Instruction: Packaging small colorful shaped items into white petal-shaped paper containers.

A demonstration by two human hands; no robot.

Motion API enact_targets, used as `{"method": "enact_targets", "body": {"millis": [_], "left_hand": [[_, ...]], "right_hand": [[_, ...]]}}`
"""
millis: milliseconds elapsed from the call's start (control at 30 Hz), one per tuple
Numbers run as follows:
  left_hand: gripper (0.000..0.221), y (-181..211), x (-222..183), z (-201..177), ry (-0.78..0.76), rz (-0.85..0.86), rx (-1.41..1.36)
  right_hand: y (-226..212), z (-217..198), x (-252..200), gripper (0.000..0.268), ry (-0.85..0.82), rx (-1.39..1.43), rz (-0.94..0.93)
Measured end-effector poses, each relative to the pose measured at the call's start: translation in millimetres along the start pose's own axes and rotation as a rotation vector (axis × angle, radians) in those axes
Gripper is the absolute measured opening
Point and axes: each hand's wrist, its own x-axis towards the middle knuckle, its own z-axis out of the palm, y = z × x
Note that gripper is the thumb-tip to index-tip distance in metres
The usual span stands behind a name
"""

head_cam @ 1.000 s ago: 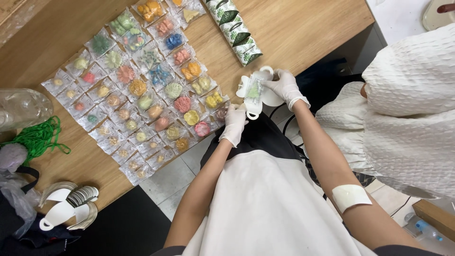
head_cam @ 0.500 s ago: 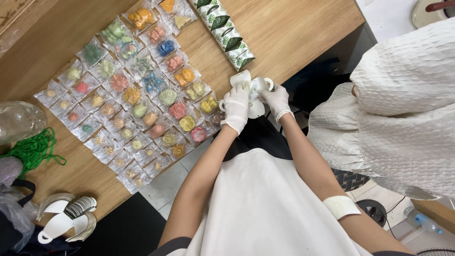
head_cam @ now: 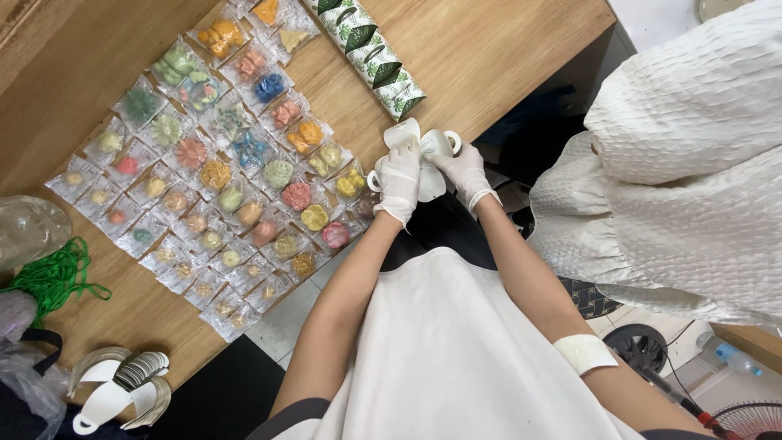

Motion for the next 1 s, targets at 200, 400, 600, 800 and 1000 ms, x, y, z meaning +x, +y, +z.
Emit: {"method": "enact_targets", "body": {"millis": [200, 400, 600, 800, 1000], "left_hand": [[0.027, -6.0, -4.0, 1.5, 0.001, 0.013, -0.210], [0.037, -2.2, -3.6, -47.9, -0.051, -0.070, -0.240], [0.068, -17.7, -32.7, -114.6, -0.027, -0.487, -0.326], [0.075, -19.5, -52.2, -75.6, -0.099, -0.741, -0.552], [0.059, -26.7, -48.4, -42.4, -0.037, -0.815, -0.800]], "right_hand": [[-10.8, 8.9, -5.2, 0.075, 0.009, -0.025, 0.043], [-6.8, 13.7, -0.5, 0.080, 0.079, -0.089, 0.062], [-16.7, 18.0, -6.3, 0.085, 0.100, -0.105, 0.113], [-21.4, 20.5, -11.2, 0.088, 0.139, -0.100, 0.125], [-8.9, 27.4, -10.0, 0.089, 0.175, -0.021, 0.031]]}}
